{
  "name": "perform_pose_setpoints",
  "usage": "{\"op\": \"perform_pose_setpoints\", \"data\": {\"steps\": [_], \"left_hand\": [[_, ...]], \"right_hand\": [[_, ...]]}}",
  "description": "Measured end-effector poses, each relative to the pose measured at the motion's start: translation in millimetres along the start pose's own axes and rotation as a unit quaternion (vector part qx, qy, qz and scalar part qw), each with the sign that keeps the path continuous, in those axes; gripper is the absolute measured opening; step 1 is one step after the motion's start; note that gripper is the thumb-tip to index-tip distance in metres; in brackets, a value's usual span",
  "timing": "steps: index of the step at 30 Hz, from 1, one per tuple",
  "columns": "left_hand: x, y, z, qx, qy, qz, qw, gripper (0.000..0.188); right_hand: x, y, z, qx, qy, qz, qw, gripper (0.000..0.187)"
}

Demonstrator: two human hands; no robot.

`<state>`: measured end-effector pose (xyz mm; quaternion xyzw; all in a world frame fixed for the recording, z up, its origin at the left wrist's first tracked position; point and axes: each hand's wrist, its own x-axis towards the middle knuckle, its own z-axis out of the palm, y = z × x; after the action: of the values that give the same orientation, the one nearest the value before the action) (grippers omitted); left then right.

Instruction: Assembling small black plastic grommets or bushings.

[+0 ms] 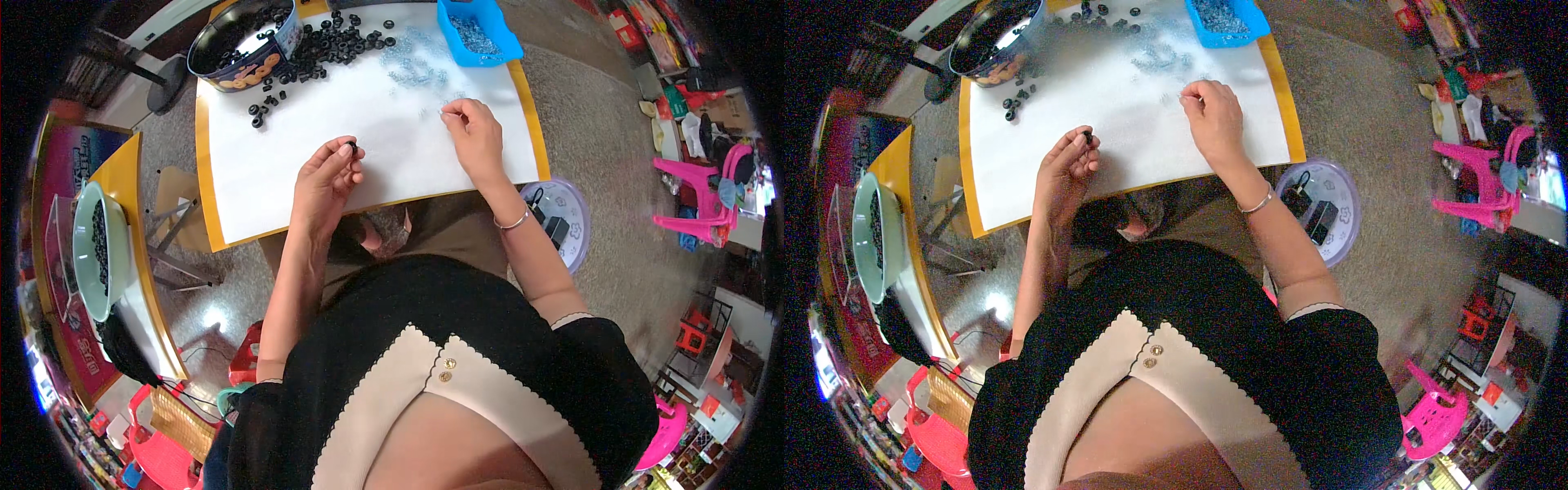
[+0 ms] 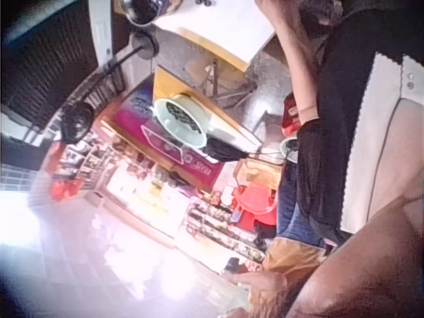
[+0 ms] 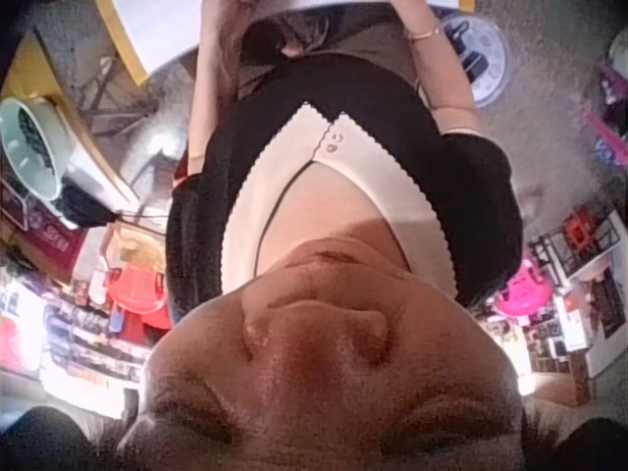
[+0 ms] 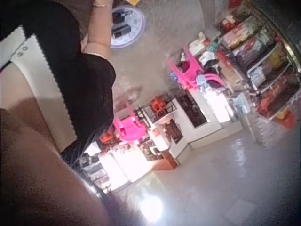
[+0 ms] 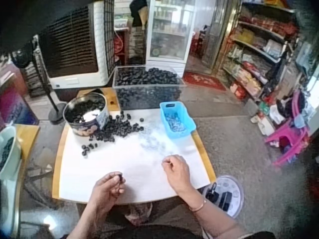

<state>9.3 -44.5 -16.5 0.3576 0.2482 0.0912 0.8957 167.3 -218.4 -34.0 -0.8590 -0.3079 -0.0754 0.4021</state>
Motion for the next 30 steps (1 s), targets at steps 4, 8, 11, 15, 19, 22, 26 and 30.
{"op": "perform_pose_setpoints", "data": {"steps": [4,8,11,15,19,22,26,30], "left_hand": [[0,-3,3,0.0,0.007,0.018,1.0,0.021],[5,-8,7,-0.013,-0.028,-0.012,0.999,0.021],[1,-5,18,-0.02,-0.049,-0.039,0.998,0.025],[1,-5,16,-0.019,-0.048,-0.04,0.998,0.025],[-1,-5,12,-0.027,-0.05,-0.039,0.998,0.026],[0,-6,4,-0.027,-0.04,-0.028,0.998,0.027],[-10,1,13,0.094,-0.074,0.075,0.99,0.026],[-16,3,22,0.217,-0.037,0.155,0.963,0.015]], "right_hand": [[0,-16,-6,0.245,-0.093,0.151,0.953,0.01],[-3,-42,-12,0.473,-0.209,0.23,0.824,0.009],[-6,-56,-10,0.471,-0.235,0.198,0.827,0.013],[-10,-69,-6,0.41,-0.237,0.15,0.868,0.012],[-12,-78,-8,0.357,-0.212,0.109,0.903,0.011],[-8,-83,-14,0.382,-0.229,0.115,0.888,0.012],[-8,-76,-9,0.473,-0.256,0.179,0.824,0.014],[-10,-85,-9,0.485,-0.274,0.222,0.8,0.015]]}}
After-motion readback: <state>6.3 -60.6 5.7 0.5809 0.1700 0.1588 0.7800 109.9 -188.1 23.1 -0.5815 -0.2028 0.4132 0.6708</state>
